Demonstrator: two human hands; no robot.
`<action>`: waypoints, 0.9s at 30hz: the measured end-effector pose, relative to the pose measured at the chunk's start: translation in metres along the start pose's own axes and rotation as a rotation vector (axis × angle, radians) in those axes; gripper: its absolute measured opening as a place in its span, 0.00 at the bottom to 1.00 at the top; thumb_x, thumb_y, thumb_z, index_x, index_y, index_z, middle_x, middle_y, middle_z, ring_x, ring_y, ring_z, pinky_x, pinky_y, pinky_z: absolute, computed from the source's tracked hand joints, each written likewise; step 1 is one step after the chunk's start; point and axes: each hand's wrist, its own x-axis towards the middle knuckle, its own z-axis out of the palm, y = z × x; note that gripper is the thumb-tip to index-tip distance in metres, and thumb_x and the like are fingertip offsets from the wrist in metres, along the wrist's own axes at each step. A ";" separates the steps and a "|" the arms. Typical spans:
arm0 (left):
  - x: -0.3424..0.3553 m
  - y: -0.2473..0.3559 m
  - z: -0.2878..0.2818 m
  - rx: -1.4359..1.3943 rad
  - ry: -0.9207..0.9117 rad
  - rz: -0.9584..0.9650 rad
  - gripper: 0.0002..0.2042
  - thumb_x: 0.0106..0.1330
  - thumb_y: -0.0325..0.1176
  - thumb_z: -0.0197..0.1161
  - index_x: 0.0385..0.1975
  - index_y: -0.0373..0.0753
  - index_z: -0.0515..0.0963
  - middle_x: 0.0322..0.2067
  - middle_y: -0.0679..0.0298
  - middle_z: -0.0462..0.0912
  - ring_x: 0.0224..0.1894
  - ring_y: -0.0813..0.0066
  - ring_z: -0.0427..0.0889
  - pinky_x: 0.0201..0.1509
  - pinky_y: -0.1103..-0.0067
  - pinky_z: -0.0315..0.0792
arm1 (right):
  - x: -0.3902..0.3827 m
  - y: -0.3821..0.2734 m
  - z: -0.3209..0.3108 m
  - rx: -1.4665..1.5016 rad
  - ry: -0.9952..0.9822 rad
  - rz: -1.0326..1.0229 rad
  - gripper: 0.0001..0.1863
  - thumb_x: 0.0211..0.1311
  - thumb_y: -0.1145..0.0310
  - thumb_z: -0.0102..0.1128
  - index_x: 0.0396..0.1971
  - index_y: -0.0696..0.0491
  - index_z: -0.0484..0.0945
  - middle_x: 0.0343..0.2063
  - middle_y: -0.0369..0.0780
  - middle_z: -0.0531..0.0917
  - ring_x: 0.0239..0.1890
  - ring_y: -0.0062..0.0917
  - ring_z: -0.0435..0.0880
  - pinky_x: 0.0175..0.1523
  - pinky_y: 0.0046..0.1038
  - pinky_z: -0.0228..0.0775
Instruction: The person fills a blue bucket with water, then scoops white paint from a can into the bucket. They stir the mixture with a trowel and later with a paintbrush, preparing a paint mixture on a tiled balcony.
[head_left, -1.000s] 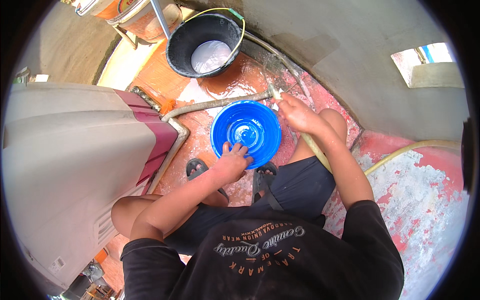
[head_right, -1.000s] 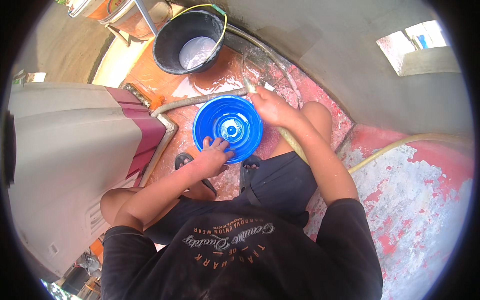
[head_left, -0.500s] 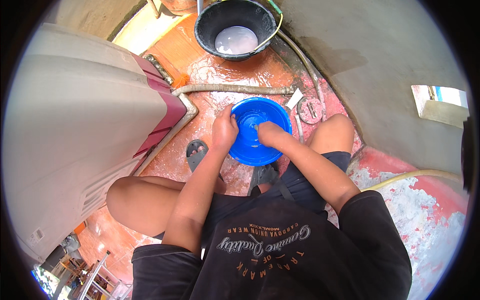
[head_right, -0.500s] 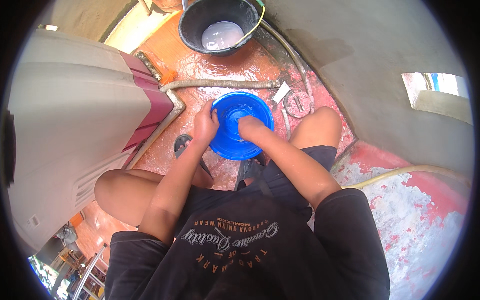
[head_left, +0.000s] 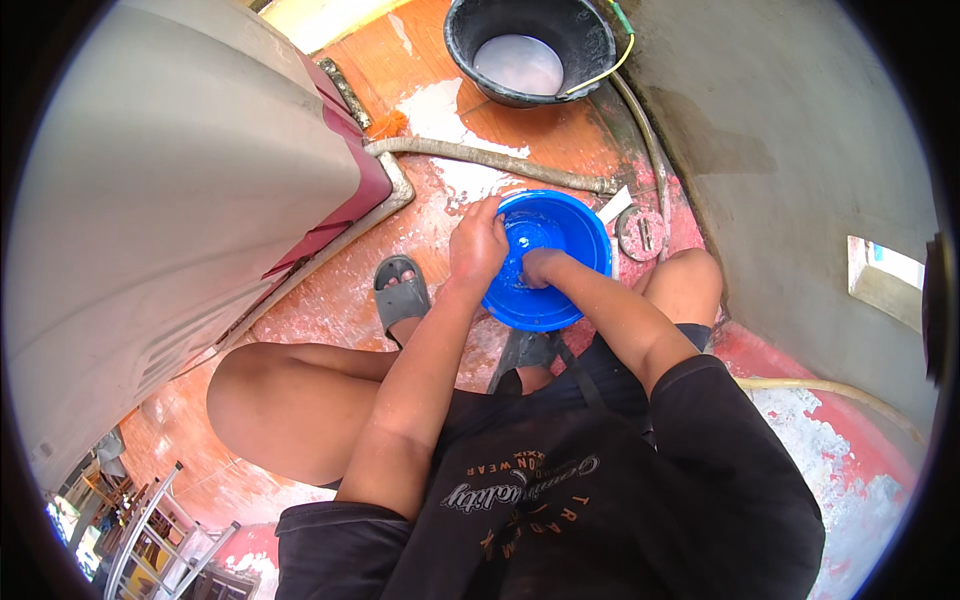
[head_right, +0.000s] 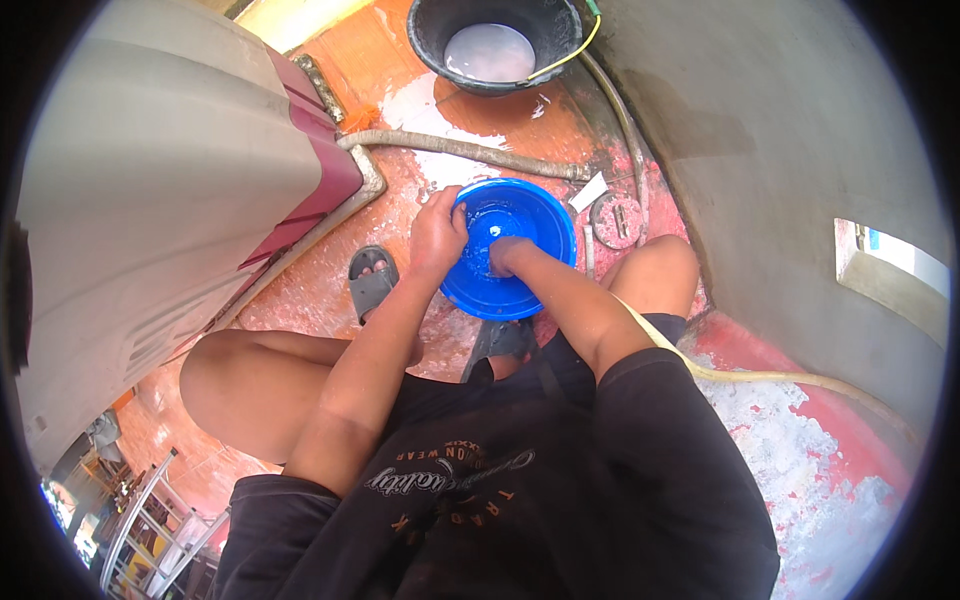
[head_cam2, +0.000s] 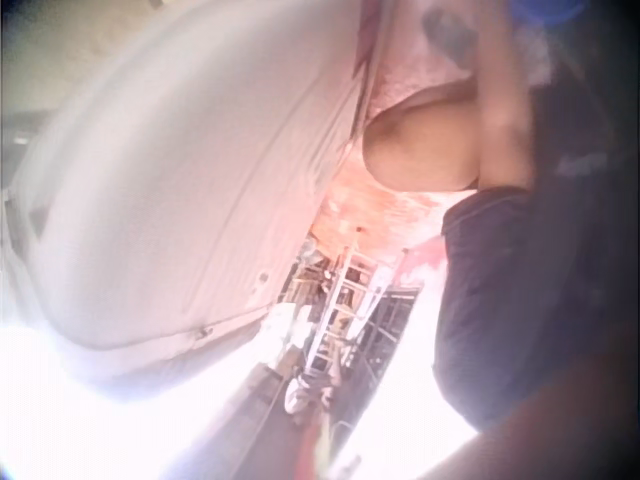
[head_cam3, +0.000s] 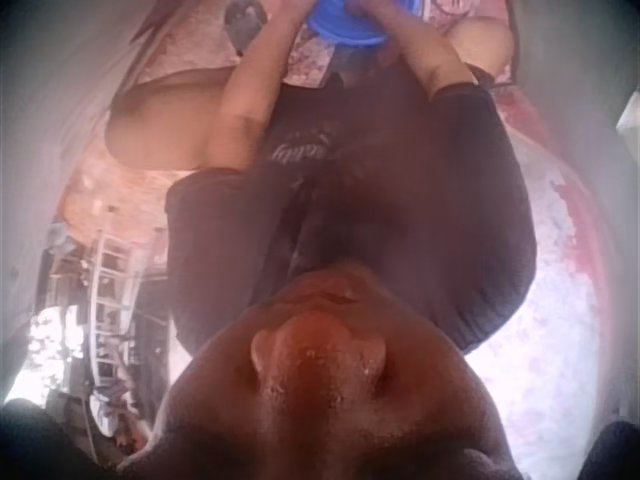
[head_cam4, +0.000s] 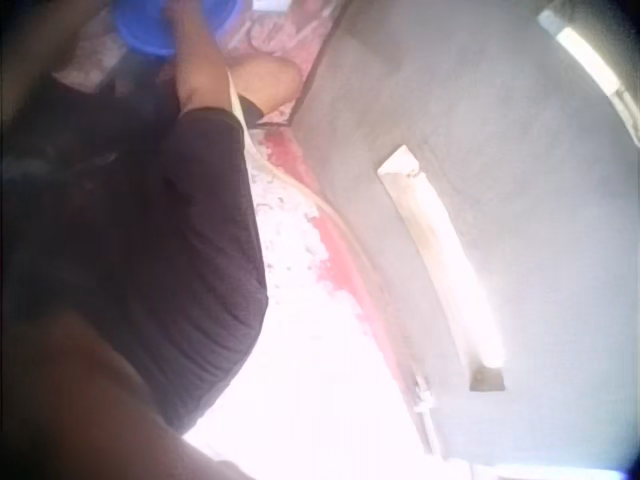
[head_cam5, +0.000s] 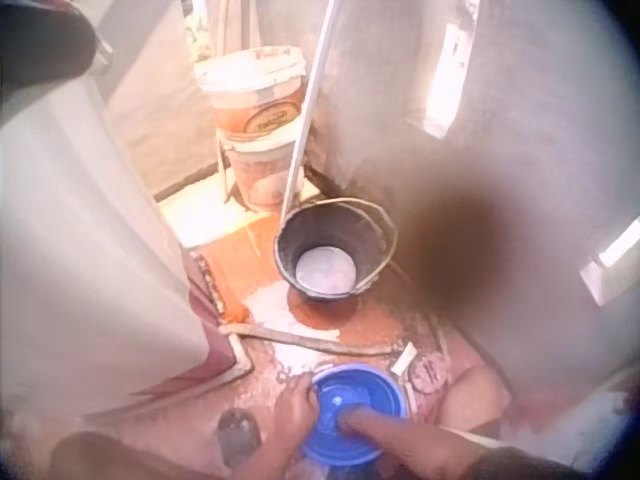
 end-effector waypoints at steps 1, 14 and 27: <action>0.000 0.000 -0.001 0.000 -0.015 -0.008 0.12 0.66 0.26 0.59 0.49 0.41 0.78 0.43 0.49 0.84 0.46 0.46 0.83 0.48 0.58 0.78 | -0.001 -0.001 -0.002 0.035 0.042 0.042 0.18 0.60 0.64 0.61 0.46 0.55 0.87 0.49 0.50 0.87 0.53 0.41 0.87 0.58 0.41 0.78; 0.003 0.003 0.004 -0.042 -0.007 0.007 0.09 0.66 0.25 0.58 0.45 0.37 0.77 0.39 0.46 0.83 0.44 0.42 0.82 0.45 0.57 0.76 | 0.008 -0.009 0.027 0.024 -0.070 0.128 0.20 0.58 0.65 0.64 0.51 0.51 0.86 0.54 0.47 0.85 0.57 0.40 0.85 0.59 0.43 0.78; 0.005 0.007 0.009 -0.019 -0.017 0.044 0.04 0.66 0.26 0.58 0.39 0.38 0.74 0.36 0.49 0.82 0.39 0.44 0.83 0.40 0.55 0.78 | 0.008 -0.029 0.020 0.104 0.013 -0.019 0.18 0.62 0.66 0.61 0.51 0.53 0.86 0.54 0.48 0.85 0.57 0.41 0.84 0.59 0.42 0.77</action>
